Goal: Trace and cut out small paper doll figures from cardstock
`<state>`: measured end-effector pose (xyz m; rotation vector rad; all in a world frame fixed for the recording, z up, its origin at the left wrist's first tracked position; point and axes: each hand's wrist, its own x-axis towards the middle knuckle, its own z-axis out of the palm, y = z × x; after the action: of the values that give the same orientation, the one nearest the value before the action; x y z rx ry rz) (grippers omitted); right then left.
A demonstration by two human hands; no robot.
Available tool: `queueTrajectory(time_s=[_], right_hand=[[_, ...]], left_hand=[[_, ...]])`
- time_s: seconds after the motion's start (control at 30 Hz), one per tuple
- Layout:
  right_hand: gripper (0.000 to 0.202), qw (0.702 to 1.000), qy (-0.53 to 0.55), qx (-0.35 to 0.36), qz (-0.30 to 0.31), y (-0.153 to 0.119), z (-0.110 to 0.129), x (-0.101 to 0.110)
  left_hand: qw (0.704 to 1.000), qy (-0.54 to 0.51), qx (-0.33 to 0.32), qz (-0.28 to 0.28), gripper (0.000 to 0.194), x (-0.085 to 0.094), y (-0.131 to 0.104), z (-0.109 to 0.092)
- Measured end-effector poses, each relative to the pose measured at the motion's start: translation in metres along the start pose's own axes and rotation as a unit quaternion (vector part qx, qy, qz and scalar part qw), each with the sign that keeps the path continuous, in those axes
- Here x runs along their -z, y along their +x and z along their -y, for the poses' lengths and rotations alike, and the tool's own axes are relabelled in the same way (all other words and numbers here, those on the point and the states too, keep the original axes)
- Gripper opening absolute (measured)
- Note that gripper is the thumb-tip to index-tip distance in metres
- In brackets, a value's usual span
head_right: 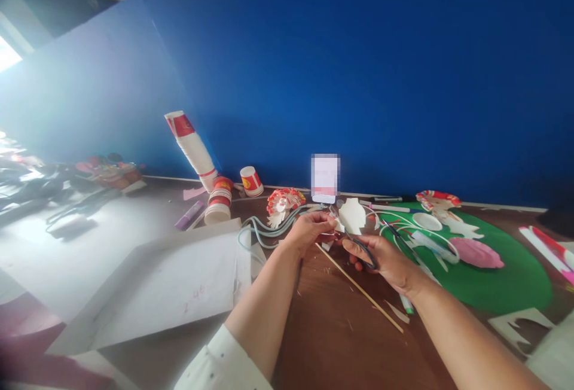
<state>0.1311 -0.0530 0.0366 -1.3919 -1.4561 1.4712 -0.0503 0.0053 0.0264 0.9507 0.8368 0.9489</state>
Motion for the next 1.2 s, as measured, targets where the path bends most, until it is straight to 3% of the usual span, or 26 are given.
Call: queueTrajectory(time_s=[0.2, 0.57, 0.9, 1.2], right_hand=[[0.056, 0.999, 0.017, 0.043, 0.014, -0.0007, -0.0026, -0.0032], [0.056, 0.999, -0.037, 0.037, -0.012, -0.0019, 0.0040, -0.0049], [0.053, 0.999, -0.012, 0.030, -0.040, -0.0025, 0.0053, -0.0066], [0.050, 0.999, 0.010, 0.038, -0.002, -0.0021, -0.0002, -0.0017]], left_hand=[[1.000, 0.011, -0.015, -0.011, 0.034, -0.0040, 0.0025, 0.0038], [1.000, 0.014, -0.016, -0.022, 0.032, -0.0062, 0.0049, 0.0077], [0.999, 0.029, -0.017, -0.015, 0.029, -0.0062, 0.0063, 0.0090], [1.000, 0.020, -0.018, -0.006, 0.025, -0.0042, 0.0071, 0.0090]])
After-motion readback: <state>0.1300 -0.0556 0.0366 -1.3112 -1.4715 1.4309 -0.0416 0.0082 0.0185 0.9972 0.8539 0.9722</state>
